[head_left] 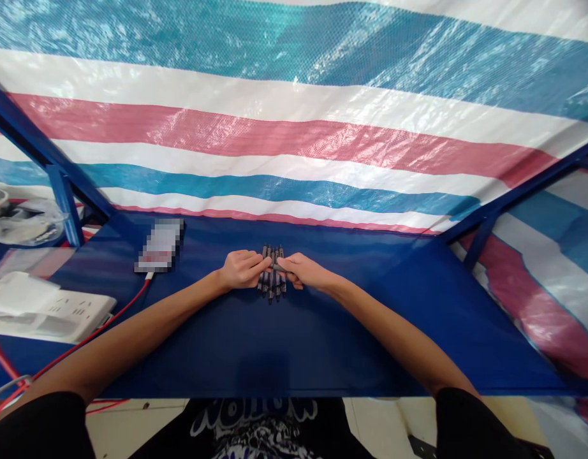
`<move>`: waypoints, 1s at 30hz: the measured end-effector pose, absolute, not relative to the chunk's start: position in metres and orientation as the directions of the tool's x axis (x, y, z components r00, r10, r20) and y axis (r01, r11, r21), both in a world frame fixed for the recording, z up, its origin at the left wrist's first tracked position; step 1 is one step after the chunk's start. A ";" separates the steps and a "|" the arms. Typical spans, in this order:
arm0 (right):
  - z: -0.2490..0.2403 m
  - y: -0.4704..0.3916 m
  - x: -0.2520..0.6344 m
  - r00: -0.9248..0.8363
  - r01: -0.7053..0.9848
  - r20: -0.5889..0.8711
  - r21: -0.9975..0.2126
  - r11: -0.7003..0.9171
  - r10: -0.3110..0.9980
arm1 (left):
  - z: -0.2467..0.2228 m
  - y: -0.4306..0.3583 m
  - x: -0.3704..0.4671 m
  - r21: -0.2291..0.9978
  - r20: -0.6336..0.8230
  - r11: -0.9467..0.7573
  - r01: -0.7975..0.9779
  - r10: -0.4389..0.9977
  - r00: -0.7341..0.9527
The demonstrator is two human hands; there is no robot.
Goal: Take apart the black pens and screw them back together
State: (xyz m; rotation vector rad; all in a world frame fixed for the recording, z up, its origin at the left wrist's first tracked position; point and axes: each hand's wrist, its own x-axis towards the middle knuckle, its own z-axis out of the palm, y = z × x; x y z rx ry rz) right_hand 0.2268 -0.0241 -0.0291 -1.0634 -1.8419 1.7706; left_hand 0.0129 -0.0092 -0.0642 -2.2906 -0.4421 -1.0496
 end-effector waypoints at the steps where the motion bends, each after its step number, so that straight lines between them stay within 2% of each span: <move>1: -0.030 -0.024 0.227 -0.651 0.240 -0.241 -0.965 -0.106 0.719 | -0.064 -0.010 0.013 -0.364 0.765 -0.781 0.507 0.060 0.641; 6: -0.030 -0.025 0.229 -0.723 0.150 -0.301 -0.947 -0.283 0.622 | -0.062 -0.012 0.012 -0.379 0.746 -0.779 0.499 0.062 0.663; 8: -0.030 -0.026 0.227 -0.720 0.146 -0.309 -0.943 -0.300 0.621 | -0.061 -0.012 0.012 -0.376 0.745 -0.788 0.488 0.057 0.665; 10: -0.030 -0.025 0.225 -0.665 0.194 -0.277 -0.961 -0.198 0.694 | -0.059 -0.010 0.014 -0.322 0.745 -0.806 0.497 0.108 0.658; 12: -0.029 -0.023 0.225 -0.562 0.317 -0.148 -0.947 0.047 0.813 | -0.054 -0.009 0.017 -0.178 0.727 -0.819 0.545 0.264 0.634; 14: -0.027 -0.022 0.226 -0.483 0.483 0.092 -0.801 0.353 0.871 | -0.047 -0.007 0.021 0.016 0.640 -0.795 0.607 0.474 0.605; 17: -0.022 -0.020 0.232 -0.533 0.617 0.398 -0.421 0.665 0.747 | -0.033 -0.008 0.025 0.198 0.467 -0.722 0.663 0.664 0.584; 19: -0.018 -0.019 0.236 -0.624 0.612 0.459 -0.215 0.761 0.632 | -0.023 -0.010 0.026 0.213 0.425 -0.705 0.677 0.690 0.585; 22: -0.014 -0.019 0.240 -0.735 0.576 0.434 -0.004 0.817 0.520 | -0.012 -0.015 0.025 0.156 0.405 -0.723 0.673 0.668 0.624; 24: -0.014 -0.021 0.241 -0.785 0.551 0.393 0.087 0.830 0.479 | -0.007 -0.017 0.025 0.117 0.382 -0.742 0.661 0.648 0.659; 26: -0.014 -0.022 0.241 -0.810 0.533 0.363 0.125 0.837 0.461 | -0.004 -0.018 0.024 0.091 0.370 -0.759 0.645 0.627 0.686; 28: -0.014 -0.022 0.240 -0.804 0.532 0.364 0.090 0.842 0.469 | -0.002 -0.019 0.024 0.068 0.389 -0.779 0.624 0.596 0.702; 30: -0.012 -0.022 0.241 -0.786 0.530 0.379 0.004 0.848 0.490 | -0.001 -0.019 0.023 0.037 0.436 -0.802 0.597 0.550 0.712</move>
